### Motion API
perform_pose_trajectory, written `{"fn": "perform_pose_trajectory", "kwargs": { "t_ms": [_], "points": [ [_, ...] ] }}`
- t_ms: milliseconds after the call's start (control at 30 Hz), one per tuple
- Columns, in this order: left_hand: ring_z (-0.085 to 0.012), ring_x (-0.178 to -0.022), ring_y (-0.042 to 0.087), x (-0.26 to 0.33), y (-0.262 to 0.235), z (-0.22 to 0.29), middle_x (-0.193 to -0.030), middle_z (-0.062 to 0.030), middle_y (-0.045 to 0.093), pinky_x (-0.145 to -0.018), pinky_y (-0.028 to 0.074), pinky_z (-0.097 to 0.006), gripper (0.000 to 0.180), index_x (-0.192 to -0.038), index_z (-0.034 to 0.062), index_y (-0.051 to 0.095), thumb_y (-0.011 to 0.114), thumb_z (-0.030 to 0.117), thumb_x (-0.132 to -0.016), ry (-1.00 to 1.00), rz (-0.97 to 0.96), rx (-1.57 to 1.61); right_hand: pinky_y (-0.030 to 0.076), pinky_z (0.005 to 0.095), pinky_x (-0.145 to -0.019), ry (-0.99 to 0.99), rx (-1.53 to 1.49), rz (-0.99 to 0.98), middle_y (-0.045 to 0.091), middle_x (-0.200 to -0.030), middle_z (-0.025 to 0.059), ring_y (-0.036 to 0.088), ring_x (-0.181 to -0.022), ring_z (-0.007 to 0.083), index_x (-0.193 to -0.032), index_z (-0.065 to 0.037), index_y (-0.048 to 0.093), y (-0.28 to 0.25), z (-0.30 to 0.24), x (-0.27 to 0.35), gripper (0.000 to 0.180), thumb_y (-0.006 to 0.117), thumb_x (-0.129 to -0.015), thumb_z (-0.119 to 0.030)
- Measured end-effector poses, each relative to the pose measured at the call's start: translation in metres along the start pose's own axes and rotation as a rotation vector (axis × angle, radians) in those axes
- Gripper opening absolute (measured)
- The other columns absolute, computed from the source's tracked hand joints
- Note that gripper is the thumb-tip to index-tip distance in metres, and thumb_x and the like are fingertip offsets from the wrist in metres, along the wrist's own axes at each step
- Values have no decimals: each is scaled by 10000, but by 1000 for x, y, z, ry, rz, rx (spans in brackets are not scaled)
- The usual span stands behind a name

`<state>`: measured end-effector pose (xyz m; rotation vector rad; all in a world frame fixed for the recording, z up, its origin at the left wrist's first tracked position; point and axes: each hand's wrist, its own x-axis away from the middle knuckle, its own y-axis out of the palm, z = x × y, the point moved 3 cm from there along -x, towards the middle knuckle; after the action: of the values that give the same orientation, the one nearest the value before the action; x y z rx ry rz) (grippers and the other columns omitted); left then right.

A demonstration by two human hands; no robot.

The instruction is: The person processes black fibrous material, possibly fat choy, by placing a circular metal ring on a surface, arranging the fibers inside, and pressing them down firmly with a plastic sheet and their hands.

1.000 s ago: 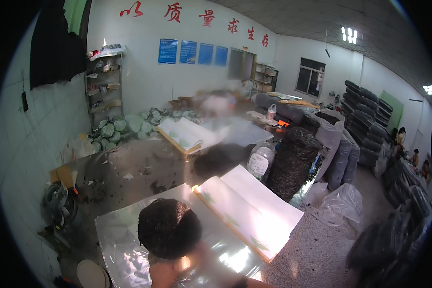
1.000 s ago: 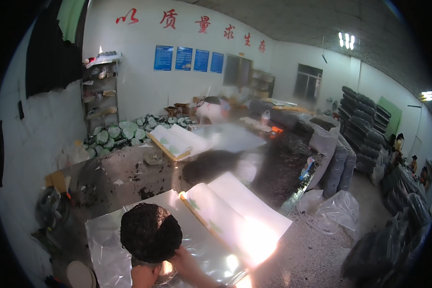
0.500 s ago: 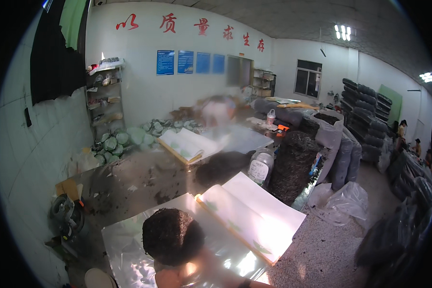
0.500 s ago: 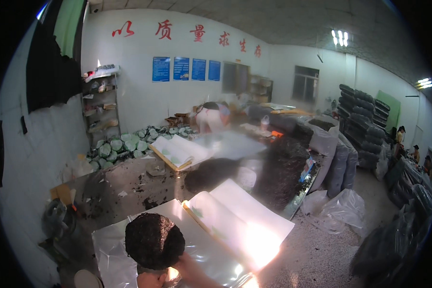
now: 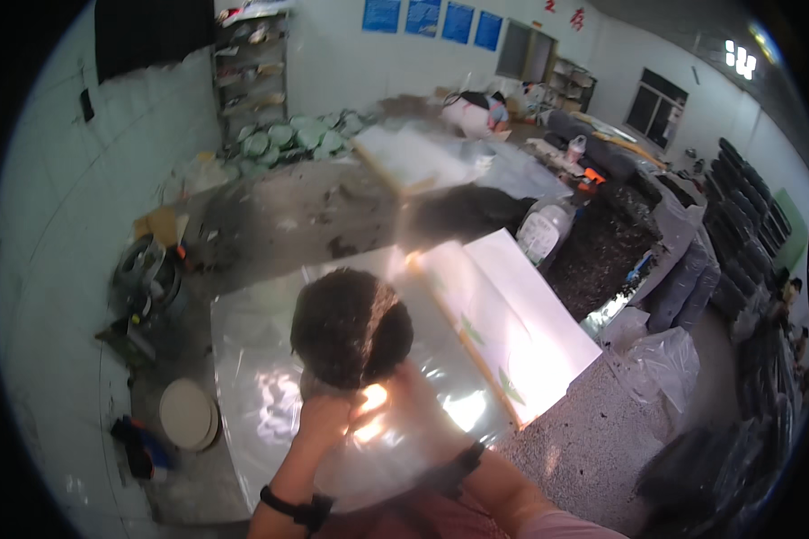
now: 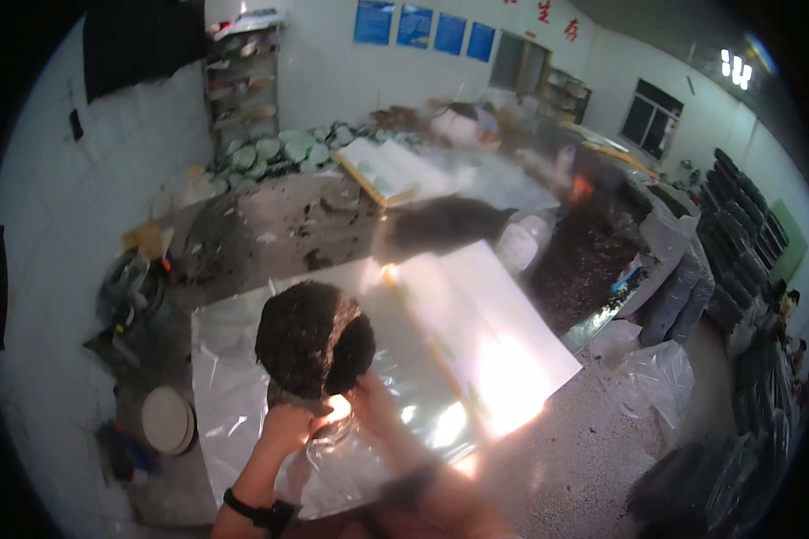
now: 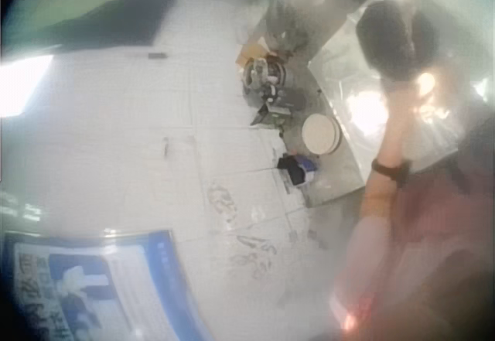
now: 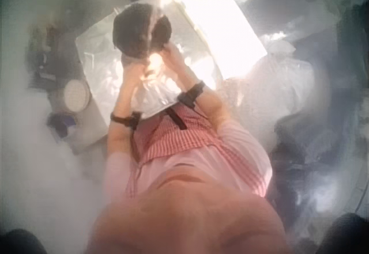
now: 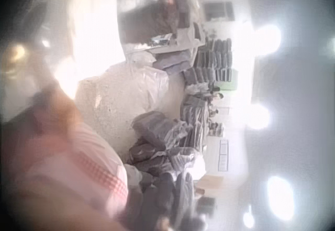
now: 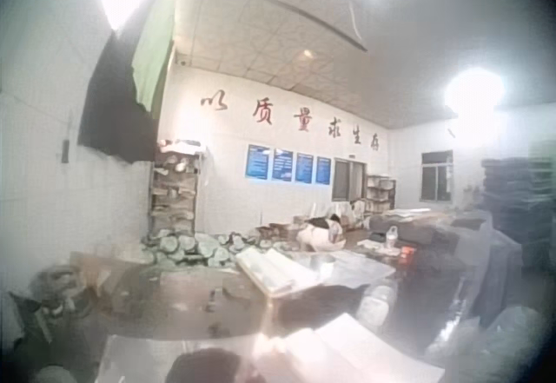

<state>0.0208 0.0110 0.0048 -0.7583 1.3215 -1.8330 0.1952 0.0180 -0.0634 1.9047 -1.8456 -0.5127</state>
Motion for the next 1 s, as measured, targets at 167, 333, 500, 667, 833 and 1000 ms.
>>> {"fn": "perform_pose_trajectory", "kwargs": {
  "t_ms": [167,333,500,667,833,1000],
  "points": [
    [-318,-1001,594,16,-12,-4,-1045,-122,644,-822,481,-409,294,-1021,126,662,492,340,-911,-150,-84,217,491,314,-859,-306,914,-28,605,-1072,67,597,-930,170,-1173,-55,528,-11,-25,-11,274,430,-918,-71],
    [-314,-950,616,71,-54,-37,-1056,-150,638,-819,486,-377,230,-1087,113,635,525,165,-892,-289,725,511,447,294,-936,-187,475,102,605,-1124,73,585,-1009,166,-1201,-43,527,39,-100,34,341,448,-877,33],
    [-233,-951,614,85,-65,-45,-1073,-134,641,-834,476,-314,259,-1131,57,610,511,81,-893,-334,1084,630,350,438,-1072,-790,1561,-469,506,-1304,148,457,-1248,298,-1269,-46,507,41,-79,63,522,538,-758,56],
    [-303,-1088,555,52,-55,-15,-1143,-128,613,-932,444,-372,215,-1029,67,638,583,76,-821,-60,795,351,367,439,-1060,-834,1615,-657,517,-1290,129,481,-1221,290,-1257,-47,517,35,-61,73,451,524,-806,-24],
    [-306,-1180,481,37,-22,-22,-1204,-127,578,-984,403,-391,183,-980,82,648,623,111,-802,23,528,195,411,427,-1010,-726,1685,-787,531,-1265,135,500,-1196,298,-1179,-46,560,48,-67,59,391,556,-788,-45],
    [-316,-1180,481,35,-18,-18,-1213,-133,571,-1005,375,-433,193,-979,65,647,624,127,-798,44,511,118,353,436,-1039,-633,1351,-435,514,-1277,179,423,-1260,316,-1078,-3,622,105,-94,26,296,560,-849,-180]
  ]
}}
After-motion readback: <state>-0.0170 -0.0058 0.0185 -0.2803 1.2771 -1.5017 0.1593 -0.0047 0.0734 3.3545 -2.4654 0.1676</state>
